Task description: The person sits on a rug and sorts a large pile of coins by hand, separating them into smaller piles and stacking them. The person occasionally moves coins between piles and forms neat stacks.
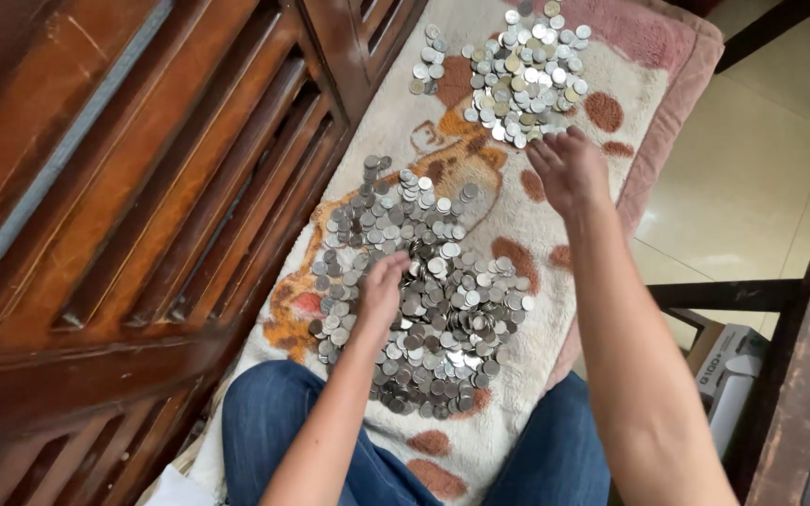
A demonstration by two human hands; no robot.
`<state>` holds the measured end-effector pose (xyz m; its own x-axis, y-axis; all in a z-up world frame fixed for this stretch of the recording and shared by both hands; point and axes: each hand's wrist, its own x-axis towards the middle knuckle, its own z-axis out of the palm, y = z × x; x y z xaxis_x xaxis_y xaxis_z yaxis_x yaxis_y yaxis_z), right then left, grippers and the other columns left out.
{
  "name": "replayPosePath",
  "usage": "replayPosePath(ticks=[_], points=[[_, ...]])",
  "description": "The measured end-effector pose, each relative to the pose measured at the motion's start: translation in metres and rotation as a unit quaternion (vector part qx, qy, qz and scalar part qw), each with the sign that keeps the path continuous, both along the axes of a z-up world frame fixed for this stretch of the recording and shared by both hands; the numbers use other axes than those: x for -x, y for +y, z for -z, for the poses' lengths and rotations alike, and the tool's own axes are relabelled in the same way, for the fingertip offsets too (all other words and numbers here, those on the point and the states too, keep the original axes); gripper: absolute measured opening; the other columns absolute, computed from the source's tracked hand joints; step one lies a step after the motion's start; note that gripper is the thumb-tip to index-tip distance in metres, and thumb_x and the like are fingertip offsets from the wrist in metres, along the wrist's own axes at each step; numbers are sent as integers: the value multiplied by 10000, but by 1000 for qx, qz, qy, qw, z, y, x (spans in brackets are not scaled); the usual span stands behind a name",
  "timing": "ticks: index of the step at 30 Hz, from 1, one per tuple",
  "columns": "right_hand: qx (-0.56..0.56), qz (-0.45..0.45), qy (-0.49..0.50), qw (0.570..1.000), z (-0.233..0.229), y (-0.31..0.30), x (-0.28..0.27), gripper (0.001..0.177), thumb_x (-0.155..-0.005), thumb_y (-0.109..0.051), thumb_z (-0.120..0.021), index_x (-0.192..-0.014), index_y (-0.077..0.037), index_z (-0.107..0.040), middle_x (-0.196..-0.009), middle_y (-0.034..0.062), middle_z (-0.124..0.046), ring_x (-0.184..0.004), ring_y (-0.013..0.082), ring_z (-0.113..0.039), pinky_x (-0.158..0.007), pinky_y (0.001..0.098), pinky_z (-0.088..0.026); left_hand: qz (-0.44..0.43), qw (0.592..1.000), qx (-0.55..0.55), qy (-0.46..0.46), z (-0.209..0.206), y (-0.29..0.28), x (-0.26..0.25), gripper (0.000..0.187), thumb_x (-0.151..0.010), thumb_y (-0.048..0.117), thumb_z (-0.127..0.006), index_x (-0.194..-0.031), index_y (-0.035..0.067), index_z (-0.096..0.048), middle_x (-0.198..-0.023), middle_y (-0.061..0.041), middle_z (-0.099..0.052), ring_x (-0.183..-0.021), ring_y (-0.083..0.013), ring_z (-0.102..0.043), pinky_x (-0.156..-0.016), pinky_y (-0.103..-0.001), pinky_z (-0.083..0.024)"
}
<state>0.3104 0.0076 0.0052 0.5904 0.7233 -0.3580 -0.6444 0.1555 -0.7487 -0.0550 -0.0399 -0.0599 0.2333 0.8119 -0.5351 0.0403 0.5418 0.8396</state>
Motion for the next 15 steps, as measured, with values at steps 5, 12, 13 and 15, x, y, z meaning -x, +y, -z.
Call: replayPosePath(ticks=[5, 12, 13, 15], points=[[186, -195, -321, 908, 16, -37, 46, 186, -1037, -83, -749, -1172, 43, -771, -1002, 246, -785, -851, 340, -792, -831, 437, -649, 112, 930, -281, 207, 5, 32, -5, 316, -991, 54, -617, -1229, 137, -808, -1153, -115, -781, -1206, -352, -733, -1100, -444, -553], [244, -365, -598, 670, 117, -83, 154, 295, -947, -407, -845, -1166, -213, -809, -954, 95, -722, -933, 368, -776, -819, 515, -646, 174, 904, -255, 297, 15, 52, -24, 335, -1036, 106, -631, -1272, 270, -804, -1207, 1, -684, -1200, -262, -732, -1080, -421, -545], [243, -355, -616, 660, 130, -83, 158, 335, -955, -422, -843, -1189, -206, -739, -1035, 112, -649, -1007, 422, -742, -847, 551, -643, 152, 901, -267, 305, 18, 59, -19, 334, -1015, 118, -639, -1276, 265, -785, -1204, -23, -684, -1213, -311, -719, -1097, -459, -534], [237, -344, -634, 651, 138, -82, 158, 385, -963, -438, -841, -1212, -198, -669, -1116, 128, -576, -1081, 476, -708, -875, 587, -640, 127, 897, -282, 316, 22, 70, -8, 337, -994, 129, -647, -1281, 260, -766, -1202, -47, -685, -1226, -360, -707, -1114, -497, -523]])
